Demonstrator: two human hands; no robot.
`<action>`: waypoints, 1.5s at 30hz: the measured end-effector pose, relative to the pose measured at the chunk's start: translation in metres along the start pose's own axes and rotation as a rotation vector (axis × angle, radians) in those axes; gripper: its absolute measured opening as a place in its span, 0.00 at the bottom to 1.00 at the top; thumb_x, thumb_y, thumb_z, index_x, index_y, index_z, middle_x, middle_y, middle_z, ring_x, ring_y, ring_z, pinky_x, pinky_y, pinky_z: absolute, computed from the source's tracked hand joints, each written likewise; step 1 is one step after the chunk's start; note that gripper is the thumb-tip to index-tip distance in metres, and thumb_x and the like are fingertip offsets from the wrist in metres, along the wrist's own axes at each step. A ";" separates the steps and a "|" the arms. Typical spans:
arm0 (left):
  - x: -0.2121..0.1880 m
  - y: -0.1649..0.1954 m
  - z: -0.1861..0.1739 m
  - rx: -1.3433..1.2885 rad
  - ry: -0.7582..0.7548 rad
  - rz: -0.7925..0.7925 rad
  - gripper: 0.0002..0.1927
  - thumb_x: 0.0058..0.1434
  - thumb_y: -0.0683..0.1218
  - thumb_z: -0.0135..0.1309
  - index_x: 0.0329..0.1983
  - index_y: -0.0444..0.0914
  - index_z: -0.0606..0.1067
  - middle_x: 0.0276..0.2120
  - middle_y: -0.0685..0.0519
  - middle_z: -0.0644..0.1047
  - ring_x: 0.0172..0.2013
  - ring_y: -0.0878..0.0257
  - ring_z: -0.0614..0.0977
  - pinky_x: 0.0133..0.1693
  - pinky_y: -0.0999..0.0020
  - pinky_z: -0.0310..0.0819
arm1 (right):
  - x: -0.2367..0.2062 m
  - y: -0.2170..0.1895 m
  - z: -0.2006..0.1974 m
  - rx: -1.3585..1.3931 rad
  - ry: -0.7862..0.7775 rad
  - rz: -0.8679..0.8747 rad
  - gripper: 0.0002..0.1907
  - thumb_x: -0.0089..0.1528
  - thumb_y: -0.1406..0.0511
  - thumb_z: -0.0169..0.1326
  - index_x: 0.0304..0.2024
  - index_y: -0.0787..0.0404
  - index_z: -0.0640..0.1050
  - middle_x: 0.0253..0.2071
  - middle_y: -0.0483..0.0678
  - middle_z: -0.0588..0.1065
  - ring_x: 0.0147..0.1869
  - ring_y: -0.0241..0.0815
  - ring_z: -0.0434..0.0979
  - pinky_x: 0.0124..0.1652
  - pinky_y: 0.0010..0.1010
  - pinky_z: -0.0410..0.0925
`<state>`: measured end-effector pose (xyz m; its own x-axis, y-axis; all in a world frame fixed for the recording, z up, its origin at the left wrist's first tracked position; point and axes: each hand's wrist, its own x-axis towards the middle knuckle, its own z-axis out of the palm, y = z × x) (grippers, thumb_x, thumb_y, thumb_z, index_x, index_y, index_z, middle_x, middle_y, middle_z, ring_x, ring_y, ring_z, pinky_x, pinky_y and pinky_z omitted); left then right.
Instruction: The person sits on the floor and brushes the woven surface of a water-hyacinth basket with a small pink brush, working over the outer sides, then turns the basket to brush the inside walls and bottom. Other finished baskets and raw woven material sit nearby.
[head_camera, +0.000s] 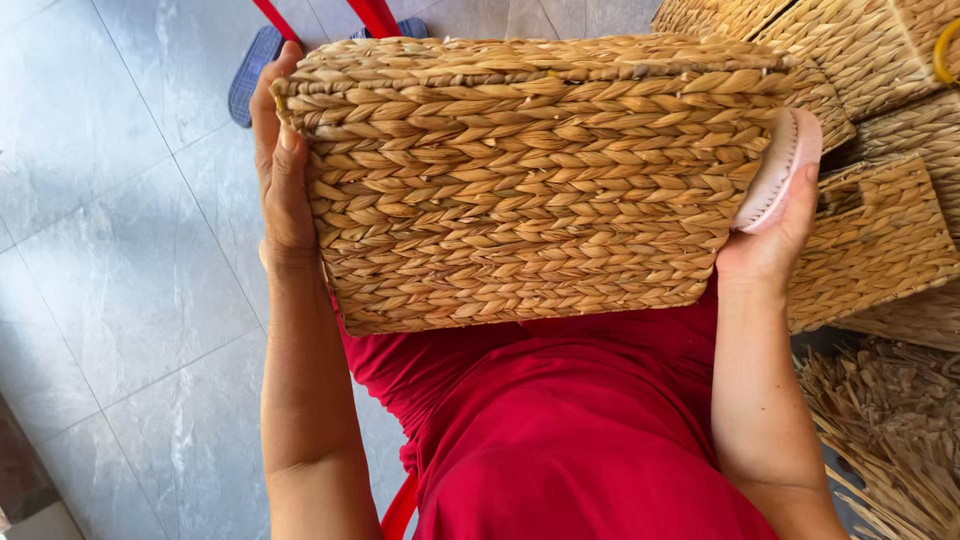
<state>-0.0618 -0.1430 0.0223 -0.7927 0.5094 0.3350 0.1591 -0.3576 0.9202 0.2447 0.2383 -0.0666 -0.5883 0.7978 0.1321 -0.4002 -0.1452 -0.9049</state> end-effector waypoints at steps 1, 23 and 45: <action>-0.004 -0.002 -0.003 -0.005 0.036 -0.019 0.43 0.68 0.66 0.57 0.76 0.38 0.59 0.76 0.44 0.58 0.76 0.52 0.61 0.75 0.55 0.55 | 0.001 0.004 -0.003 -0.022 0.007 0.014 0.47 0.66 0.42 0.54 0.78 0.58 0.57 0.80 0.54 0.60 0.85 0.50 0.58 0.81 0.44 0.57; -0.002 -0.017 -0.015 -0.194 0.028 0.009 0.18 0.80 0.56 0.45 0.59 0.40 0.73 0.65 0.47 0.72 0.63 0.57 0.74 0.66 0.57 0.69 | -0.102 0.005 0.297 -0.860 -0.692 -0.830 0.46 0.62 0.57 0.72 0.75 0.54 0.58 0.66 0.51 0.64 0.63 0.48 0.67 0.58 0.45 0.65; 0.017 -0.059 -0.013 -0.084 0.203 0.076 0.15 0.77 0.50 0.47 0.53 0.34 0.74 0.55 0.51 0.77 0.57 0.63 0.76 0.63 0.67 0.68 | -0.075 0.020 0.268 -0.958 -0.471 -0.778 0.49 0.64 0.57 0.70 0.77 0.61 0.54 0.65 0.58 0.60 0.70 0.55 0.61 0.67 0.49 0.61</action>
<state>-0.0921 -0.1235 -0.0294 -0.8837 0.3139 0.3472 0.1799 -0.4570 0.8711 0.0930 0.0185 0.0142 -0.6966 0.1779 0.6950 -0.2043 0.8794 -0.4299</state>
